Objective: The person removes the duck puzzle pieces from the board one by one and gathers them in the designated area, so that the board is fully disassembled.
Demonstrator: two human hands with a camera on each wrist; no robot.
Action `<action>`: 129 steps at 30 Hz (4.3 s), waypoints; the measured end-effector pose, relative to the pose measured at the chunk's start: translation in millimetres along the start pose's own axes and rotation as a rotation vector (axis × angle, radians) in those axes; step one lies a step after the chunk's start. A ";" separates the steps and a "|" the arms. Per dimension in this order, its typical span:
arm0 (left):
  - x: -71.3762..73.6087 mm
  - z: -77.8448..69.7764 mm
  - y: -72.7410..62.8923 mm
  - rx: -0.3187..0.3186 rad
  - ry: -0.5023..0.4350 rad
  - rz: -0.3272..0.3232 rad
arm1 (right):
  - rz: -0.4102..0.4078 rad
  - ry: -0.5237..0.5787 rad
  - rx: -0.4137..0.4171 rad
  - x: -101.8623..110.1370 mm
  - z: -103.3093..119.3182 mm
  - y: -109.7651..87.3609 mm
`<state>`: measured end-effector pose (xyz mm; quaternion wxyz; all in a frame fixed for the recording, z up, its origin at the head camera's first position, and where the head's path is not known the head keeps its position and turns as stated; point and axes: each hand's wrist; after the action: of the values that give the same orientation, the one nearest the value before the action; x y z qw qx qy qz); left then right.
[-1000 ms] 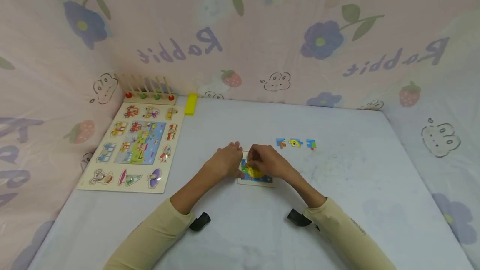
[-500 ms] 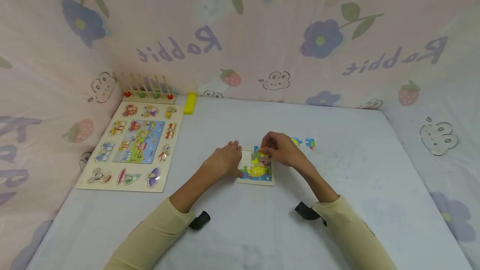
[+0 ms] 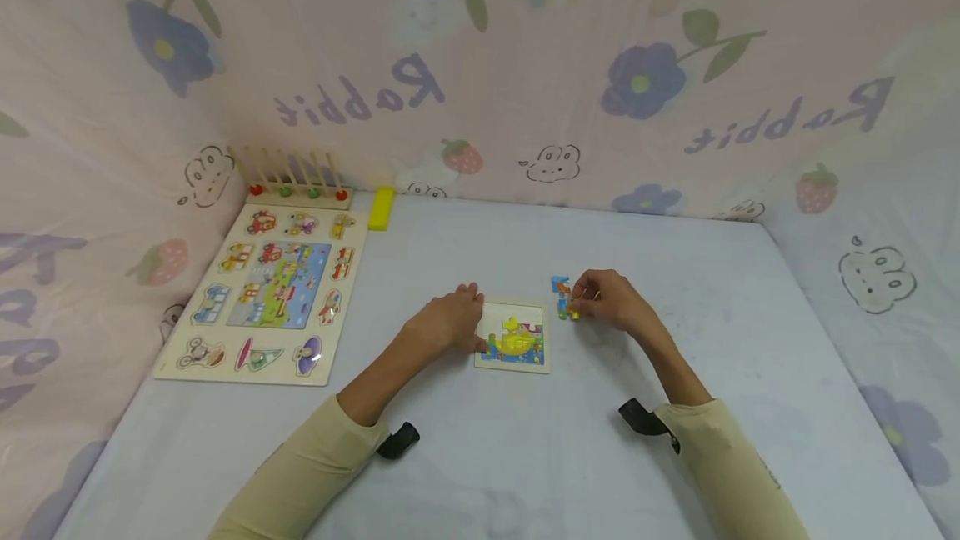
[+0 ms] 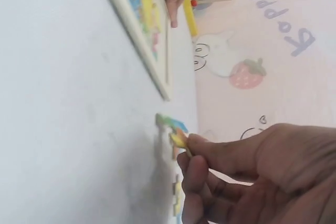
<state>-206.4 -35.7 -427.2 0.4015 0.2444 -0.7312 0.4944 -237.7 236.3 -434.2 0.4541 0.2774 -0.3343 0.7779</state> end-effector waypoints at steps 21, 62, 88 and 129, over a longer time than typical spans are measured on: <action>-1.2 -1.4 -1.6 -0.001 0.040 -0.030 | -0.045 -0.125 -0.032 -11.7 -0.8 0.6; -1.2 -2.4 -3.4 -0.025 0.003 -0.015 | 0.122 -0.080 0.066 -15.4 44.6 -5.0; 0.3 -0.5 -4.9 -0.036 0.011 -0.018 | 0.179 -0.233 0.171 -51.1 64.6 1.9; -0.8 -2.1 -2.7 -0.008 0.027 -0.013 | 0.025 -0.048 0.238 -5.5 40.7 -3.4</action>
<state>-203.2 -34.8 -426.1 0.4156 0.2410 -0.7260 0.4920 -227.0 203.3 -412.0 0.4000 0.3436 -0.2540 0.8108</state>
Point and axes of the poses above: each hand's wrist, its own y-axis towards the middle knuckle, its own x-axis out of the back of the hand, z = x × y, and after that the axes turned 7 degrees about z, right-handed
